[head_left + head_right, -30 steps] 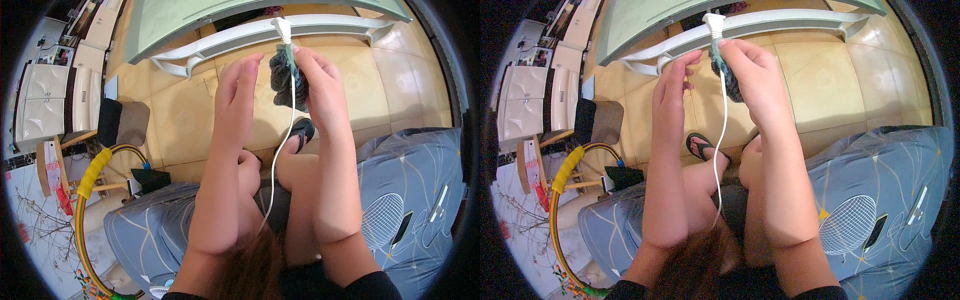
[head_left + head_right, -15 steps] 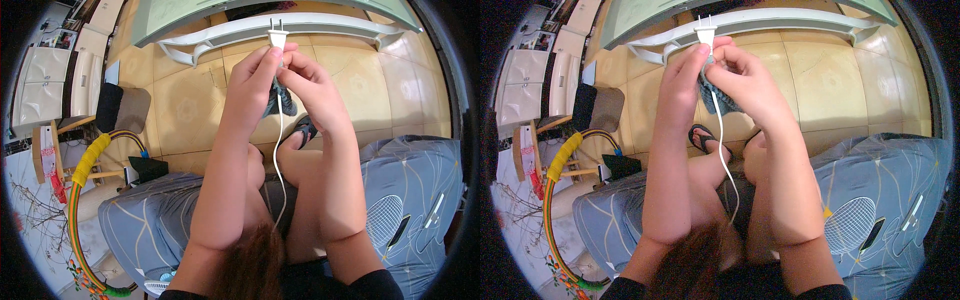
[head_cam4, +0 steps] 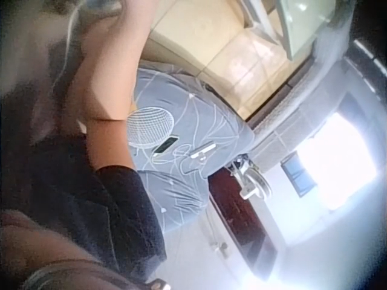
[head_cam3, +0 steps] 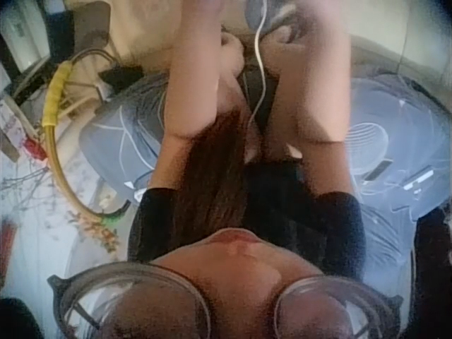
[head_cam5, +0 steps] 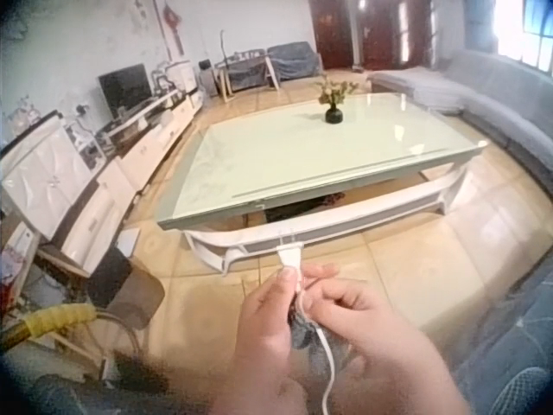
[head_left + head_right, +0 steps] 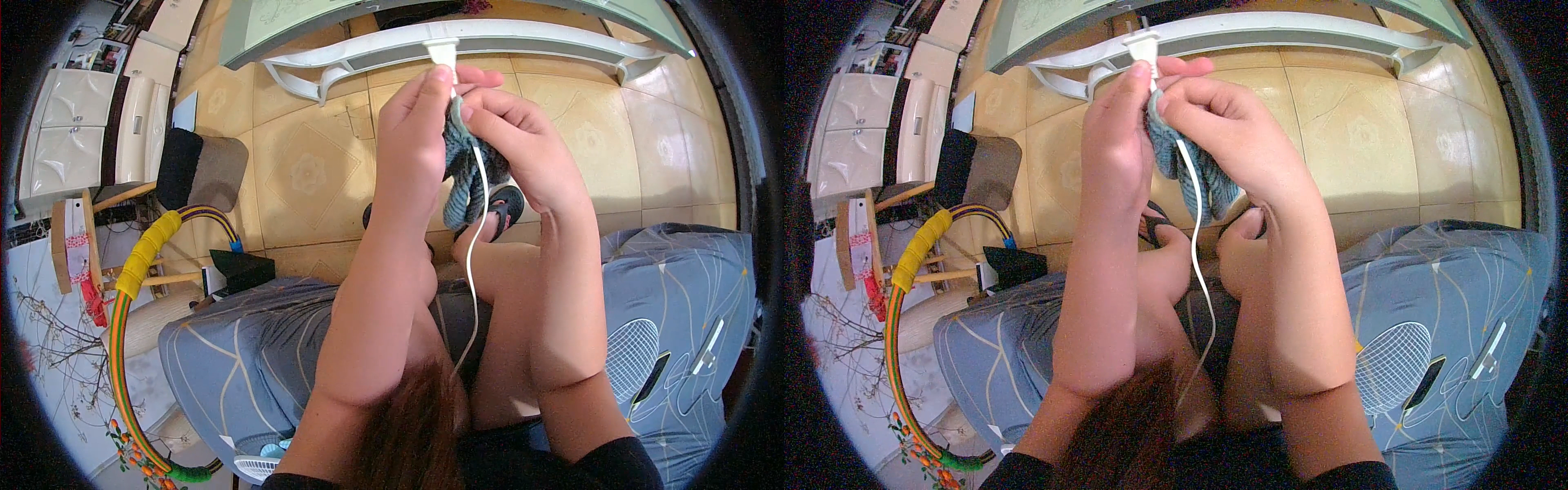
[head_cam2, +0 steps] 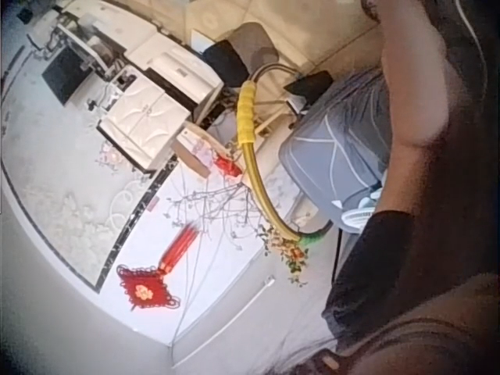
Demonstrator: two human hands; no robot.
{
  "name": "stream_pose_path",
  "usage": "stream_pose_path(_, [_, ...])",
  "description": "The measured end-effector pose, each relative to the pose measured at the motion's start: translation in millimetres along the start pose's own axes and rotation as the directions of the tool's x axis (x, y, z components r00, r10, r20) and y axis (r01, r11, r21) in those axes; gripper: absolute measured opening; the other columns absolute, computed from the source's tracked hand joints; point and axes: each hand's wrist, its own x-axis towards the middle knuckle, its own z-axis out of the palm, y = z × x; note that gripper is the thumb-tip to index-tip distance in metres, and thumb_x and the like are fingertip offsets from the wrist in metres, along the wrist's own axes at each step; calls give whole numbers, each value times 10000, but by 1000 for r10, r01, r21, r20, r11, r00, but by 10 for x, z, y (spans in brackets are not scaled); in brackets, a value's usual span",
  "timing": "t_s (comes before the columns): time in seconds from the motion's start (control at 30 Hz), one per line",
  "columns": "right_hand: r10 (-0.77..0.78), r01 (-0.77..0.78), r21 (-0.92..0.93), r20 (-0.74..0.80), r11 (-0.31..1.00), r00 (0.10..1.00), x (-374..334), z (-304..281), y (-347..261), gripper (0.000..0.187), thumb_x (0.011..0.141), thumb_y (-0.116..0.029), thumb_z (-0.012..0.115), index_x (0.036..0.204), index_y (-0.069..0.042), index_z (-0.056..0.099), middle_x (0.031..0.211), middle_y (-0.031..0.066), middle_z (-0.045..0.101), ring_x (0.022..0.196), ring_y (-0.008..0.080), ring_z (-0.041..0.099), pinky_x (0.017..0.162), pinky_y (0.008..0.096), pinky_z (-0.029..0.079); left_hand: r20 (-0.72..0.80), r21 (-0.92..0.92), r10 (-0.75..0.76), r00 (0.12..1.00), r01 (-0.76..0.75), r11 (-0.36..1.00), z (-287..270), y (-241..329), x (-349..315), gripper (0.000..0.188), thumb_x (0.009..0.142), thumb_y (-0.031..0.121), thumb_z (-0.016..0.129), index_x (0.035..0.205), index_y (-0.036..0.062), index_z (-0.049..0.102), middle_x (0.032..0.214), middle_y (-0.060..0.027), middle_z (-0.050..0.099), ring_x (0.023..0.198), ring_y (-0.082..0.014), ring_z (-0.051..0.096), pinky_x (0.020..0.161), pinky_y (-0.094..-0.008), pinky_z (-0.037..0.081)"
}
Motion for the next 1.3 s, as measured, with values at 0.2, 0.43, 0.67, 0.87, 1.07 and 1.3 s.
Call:
stream_pose_path(0.2, [125, -115, -54, 243, 992, 962, -95, 74, -148, 173, 852, -172, 555, 816, -11, 603, 685, -40, 543, 633, 33, 475, 575, 192, 396, -244, -79, 62, 968, -83, 993, -254, 11, 87, 321, 943, 269, 378, 1056, -5, 501, 1114, -182, 589, 1090, -187, 523, 920, -320, 368])
stream_pose_path(0.43, [152, -152, -26, 317, 988, 936, -114, 120, -68, 164, 833, -153, 569, 844, 4, 614, 726, -18, 579, 677, 46, 508, 617, 201, 421, -560, -284, -20, 828, -169, 944, -531, 72, 116, 326, 957, 280, 354, 1091, 17, 492, 1093, -89, 589, 1073, -176, 521, 922, -306, 344])
stream_pose_path(0.67, [-134, 91, 450, 64, 888, 989, -84, -28, -58, 164, 828, -152, 576, 877, -2, 621, 799, 22, 623, 725, 78, 571, 679, 217, 447, -177, -194, -151, 973, 116, 974, -358, 84, 102, 303, 917, 284, 441, 1015, 21, 554, 960, -58, 606, 840, -129, 529, 781, -274, 409])
stream_pose_path(0.87, [-92, 192, 415, -250, 889, 964, -60, -94, -94, 152, 835, -165, 580, 831, -19, 623, 730, 7, 603, 663, 67, 549, 635, 219, 440, 94, 170, -304, 948, 286, 943, -124, 77, 20, 375, 922, 370, 414, 796, 48, 561, 634, -5, 500, 535, -74, 398, 514, -212, 312])
stream_pose_path(1.07, [-110, 279, 362, -422, 890, 900, -57, -140, -118, 157, 844, -171, 568, 828, -23, 617, 704, -4, 584, 624, 57, 521, 582, 211, 412, 265, 390, -515, 815, 398, 830, -4, 222, -93, 502, 908, 455, 377, 742, 27, 580, 600, -4, 491, 494, -54, 352, 466, -193, 276])
stream_pose_path(1.3, [-77, 315, 372, -533, 873, 843, -30, -181, -77, 168, 842, -182, 570, 814, -20, 606, 686, 3, 577, 587, 65, 512, 542, 216, 408, 498, 371, -520, 694, 371, 851, 125, 212, -183, 352, 905, 291, 423, 726, 26, 570, 600, -14, 523, 489, -34, 355, 456, -177, 280])
